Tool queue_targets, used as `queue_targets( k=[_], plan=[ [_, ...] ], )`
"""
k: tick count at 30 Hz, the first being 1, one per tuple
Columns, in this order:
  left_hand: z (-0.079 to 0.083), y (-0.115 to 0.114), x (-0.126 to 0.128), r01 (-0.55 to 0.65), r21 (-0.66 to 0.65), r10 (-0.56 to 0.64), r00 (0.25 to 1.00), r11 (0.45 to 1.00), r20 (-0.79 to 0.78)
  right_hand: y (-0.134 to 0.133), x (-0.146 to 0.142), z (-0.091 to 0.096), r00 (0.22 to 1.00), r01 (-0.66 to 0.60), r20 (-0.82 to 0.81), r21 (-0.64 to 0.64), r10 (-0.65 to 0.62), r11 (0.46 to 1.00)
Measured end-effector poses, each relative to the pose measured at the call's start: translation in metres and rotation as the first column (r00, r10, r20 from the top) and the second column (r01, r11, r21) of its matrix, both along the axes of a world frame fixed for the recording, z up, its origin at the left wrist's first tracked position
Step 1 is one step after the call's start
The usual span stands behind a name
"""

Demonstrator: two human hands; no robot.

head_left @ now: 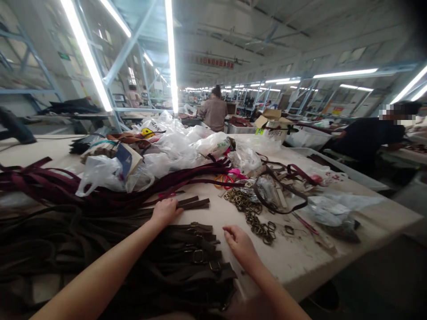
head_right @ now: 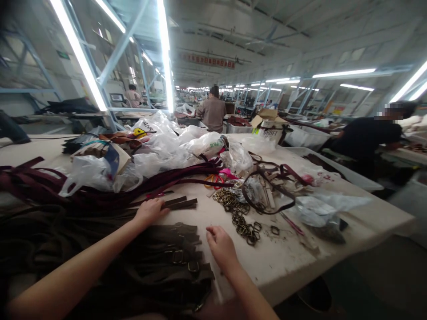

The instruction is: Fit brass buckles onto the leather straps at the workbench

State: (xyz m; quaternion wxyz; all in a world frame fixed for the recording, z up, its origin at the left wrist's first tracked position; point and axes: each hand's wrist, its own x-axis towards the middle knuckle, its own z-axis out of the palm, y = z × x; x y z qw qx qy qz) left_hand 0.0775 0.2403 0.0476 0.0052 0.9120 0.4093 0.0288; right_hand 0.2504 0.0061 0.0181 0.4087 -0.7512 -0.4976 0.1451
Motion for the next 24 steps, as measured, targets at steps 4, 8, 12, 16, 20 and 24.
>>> queue_targets(
  k=[4,8,12,16,20,24],
  plan=[
    [-0.002,0.002,0.002,0.036,0.000,-0.036,0.999,0.999,-0.011,-0.034,0.040,-0.011,0.965,0.192,0.182,-0.002,-0.188,0.981],
    [0.006,-0.012,0.007,0.114,-0.148,-0.102,0.991,0.982,0.087,-0.040,0.065,-0.005,0.854,0.358,0.426,-0.065,-0.298,0.932],
    [0.026,-0.048,0.010,0.267,-0.248,-0.219,0.954,0.931,0.206,-0.018,0.070,0.006,0.707,0.395,0.699,-0.265,-0.106,0.880],
    [0.051,-0.087,0.004,0.354,-0.294,-0.285,0.925,0.888,0.251,-0.005,0.059,0.008,0.688,0.334,0.725,-0.346,0.024,0.877],
    [0.063,-0.108,-0.005,0.359,-0.373,-0.228,0.908,0.855,0.353,-0.011,0.041,0.006,0.727,0.193,0.678,-0.356,0.110,0.914],
    [0.065,-0.114,-0.012,0.354,-0.421,-0.160,0.889,0.835,0.430,-0.012,0.033,0.007,0.859,0.226,0.511,-0.330,-0.028,0.917]
  ],
)
